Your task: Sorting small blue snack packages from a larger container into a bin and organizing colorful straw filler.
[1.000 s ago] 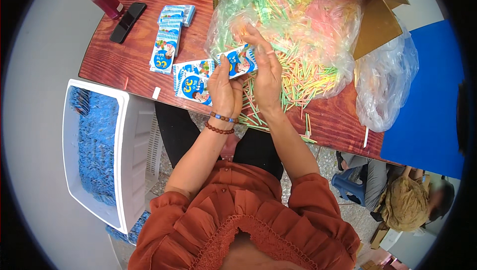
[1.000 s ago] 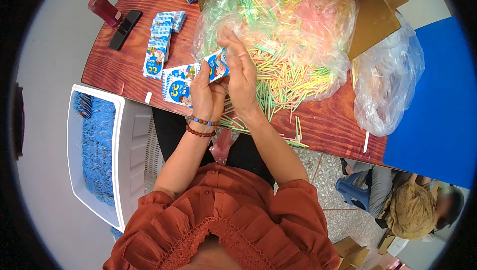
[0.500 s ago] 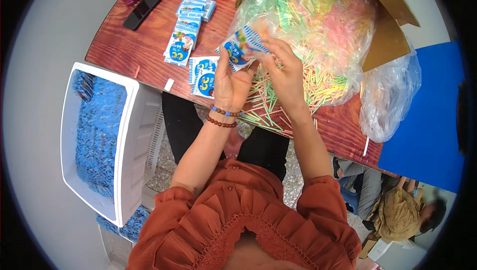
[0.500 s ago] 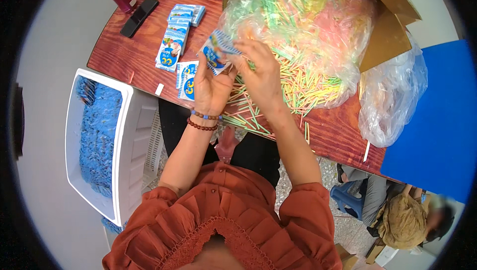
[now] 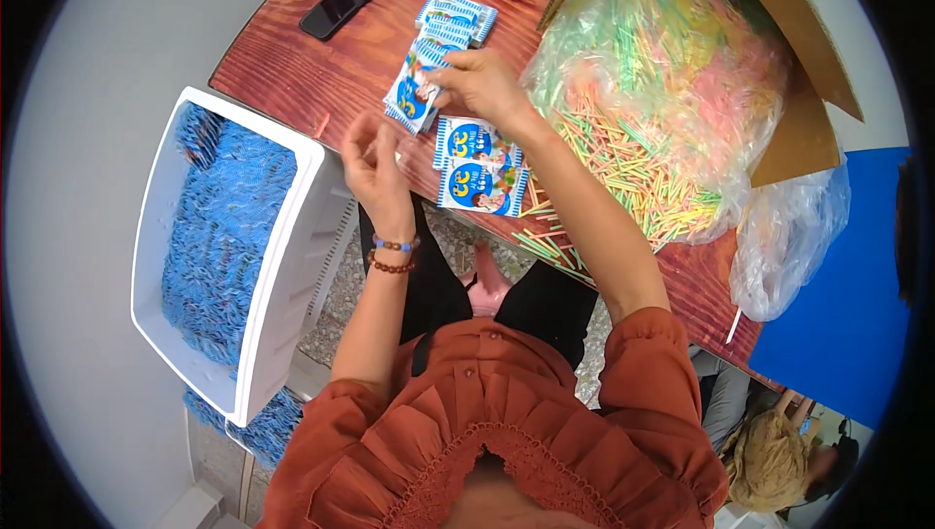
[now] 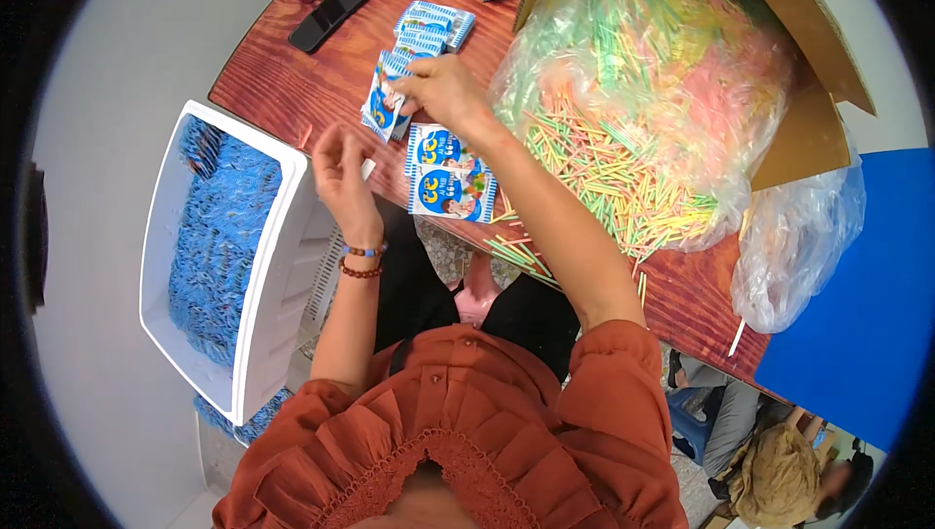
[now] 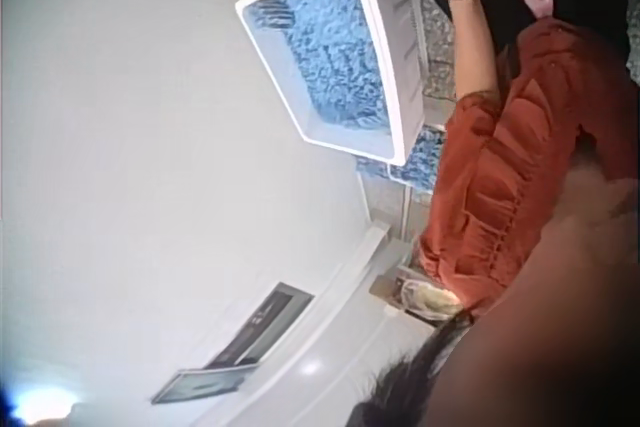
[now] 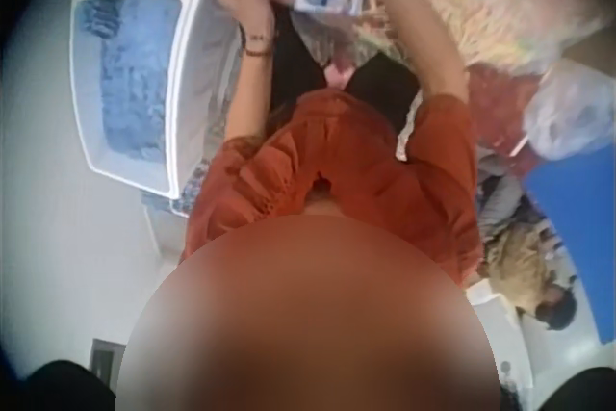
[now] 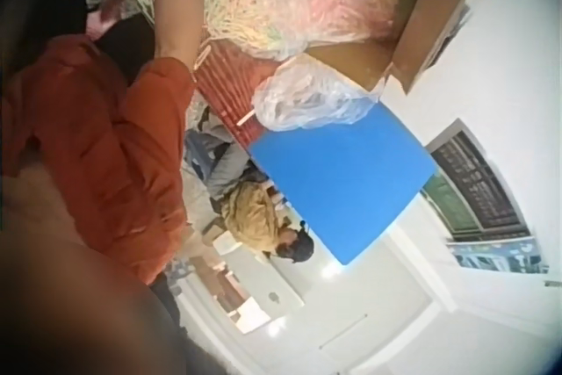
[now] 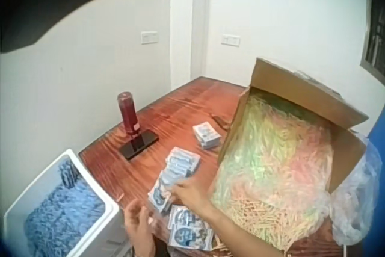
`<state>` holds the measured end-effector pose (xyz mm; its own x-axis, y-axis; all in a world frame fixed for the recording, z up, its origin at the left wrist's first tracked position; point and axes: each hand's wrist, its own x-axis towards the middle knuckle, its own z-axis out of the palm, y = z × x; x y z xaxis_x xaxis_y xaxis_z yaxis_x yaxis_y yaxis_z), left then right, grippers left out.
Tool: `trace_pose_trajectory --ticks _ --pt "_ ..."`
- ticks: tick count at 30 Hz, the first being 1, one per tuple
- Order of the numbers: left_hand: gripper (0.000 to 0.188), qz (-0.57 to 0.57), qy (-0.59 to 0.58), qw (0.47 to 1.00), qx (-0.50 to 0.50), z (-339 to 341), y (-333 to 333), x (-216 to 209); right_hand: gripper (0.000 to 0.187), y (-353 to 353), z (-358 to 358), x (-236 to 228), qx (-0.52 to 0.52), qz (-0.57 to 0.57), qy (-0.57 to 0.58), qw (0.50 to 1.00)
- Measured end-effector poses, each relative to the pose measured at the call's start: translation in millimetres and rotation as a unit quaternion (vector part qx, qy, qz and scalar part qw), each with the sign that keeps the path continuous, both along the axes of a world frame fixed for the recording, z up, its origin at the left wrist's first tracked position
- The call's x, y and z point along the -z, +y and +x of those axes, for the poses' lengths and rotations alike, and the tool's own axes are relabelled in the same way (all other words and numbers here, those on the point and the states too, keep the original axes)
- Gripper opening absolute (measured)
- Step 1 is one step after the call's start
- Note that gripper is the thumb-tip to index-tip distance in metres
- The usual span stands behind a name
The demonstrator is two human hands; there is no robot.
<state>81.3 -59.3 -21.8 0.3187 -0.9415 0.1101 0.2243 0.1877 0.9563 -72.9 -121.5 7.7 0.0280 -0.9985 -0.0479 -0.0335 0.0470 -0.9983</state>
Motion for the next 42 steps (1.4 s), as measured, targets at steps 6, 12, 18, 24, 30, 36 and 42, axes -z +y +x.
trace_pose_trajectory --ticks 6,12,18,24,30,36,42 --pt "0.045 -0.087 -0.520 0.850 0.014 -4.2 19.9 4.7 0.032 -7.4 -3.1 16.0 0.051 0.017 0.234 0.971" --pt "0.046 -0.024 -0.528 0.847 0.055 -8.7 19.7 4.1 0.030 19.2 -20.3 0.3 0.115 -0.129 0.306 0.936" --pt "0.035 -0.065 -0.506 0.860 0.007 -10.2 17.9 18.4 0.030 93.2 -34.7 -14.3 0.054 -0.040 0.318 0.946" --pt "0.031 -0.053 -0.515 0.855 -0.010 -12.3 18.5 22.5 0.026 116.7 -31.2 0.7 0.045 -0.136 0.518 0.843" --pt "0.034 -0.167 -0.424 0.887 0.072 -13.8 18.5 -7.4 0.016 110.6 -51.0 -9.4 0.042 -0.138 0.370 0.918" --pt "0.016 -0.088 -0.317 0.931 0.157 -18.1 1.2 10.2 0.015 103.6 -52.2 4.2 0.118 -0.261 0.457 0.842" --pt "0.017 -0.212 -0.380 0.894 0.107 -23.4 -6.3 -5.0 0.015 92.7 -59.6 -7.3 0.175 -0.422 0.434 0.777"
